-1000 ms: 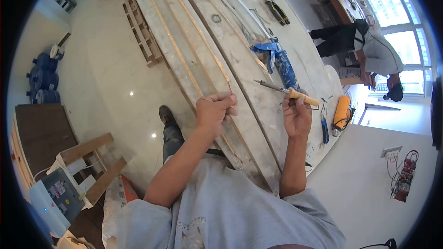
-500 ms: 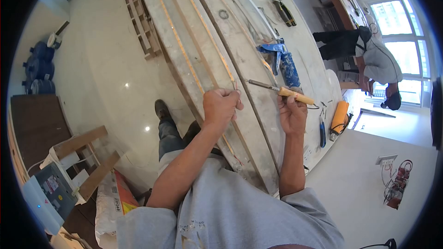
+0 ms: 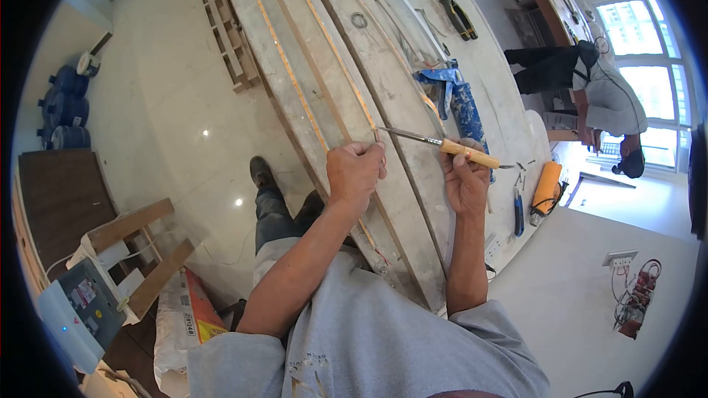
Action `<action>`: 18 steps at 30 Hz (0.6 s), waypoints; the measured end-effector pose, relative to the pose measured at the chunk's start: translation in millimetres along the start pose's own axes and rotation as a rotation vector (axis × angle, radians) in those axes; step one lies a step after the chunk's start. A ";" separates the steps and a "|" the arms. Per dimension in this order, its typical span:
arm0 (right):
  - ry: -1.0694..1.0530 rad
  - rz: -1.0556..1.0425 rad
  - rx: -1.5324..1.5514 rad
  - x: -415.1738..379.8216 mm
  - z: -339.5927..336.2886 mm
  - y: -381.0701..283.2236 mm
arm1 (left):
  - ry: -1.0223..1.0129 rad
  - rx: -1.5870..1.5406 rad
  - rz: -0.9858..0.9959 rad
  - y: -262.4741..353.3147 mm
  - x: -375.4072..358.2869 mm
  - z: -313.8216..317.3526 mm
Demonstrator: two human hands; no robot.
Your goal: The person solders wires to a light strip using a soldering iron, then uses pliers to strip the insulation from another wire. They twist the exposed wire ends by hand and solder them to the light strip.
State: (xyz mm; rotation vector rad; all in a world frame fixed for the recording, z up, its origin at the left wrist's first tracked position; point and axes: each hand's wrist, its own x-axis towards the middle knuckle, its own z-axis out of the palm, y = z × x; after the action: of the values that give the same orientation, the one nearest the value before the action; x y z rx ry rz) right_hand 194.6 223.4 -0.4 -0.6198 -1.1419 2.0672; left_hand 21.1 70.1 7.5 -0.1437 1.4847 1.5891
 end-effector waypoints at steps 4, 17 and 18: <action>0.001 -0.010 -0.033 -1.0 1.9 1.2 | 0.031 0.049 0.031 -2.9 2.7 0.7; 0.005 -0.037 -0.051 -1.1 5.1 3.6 | 0.048 0.052 0.054 -3.8 4.3 1.7; 0.005 -0.037 -0.051 -1.1 5.5 3.5 | 0.052 0.056 0.052 -3.9 4.5 1.9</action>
State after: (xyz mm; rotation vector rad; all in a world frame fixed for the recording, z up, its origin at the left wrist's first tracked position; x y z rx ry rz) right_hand 190.4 218.3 -0.6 -0.6238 -1.1974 2.0096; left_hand 22.1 73.4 2.3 -0.1161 1.5835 1.5940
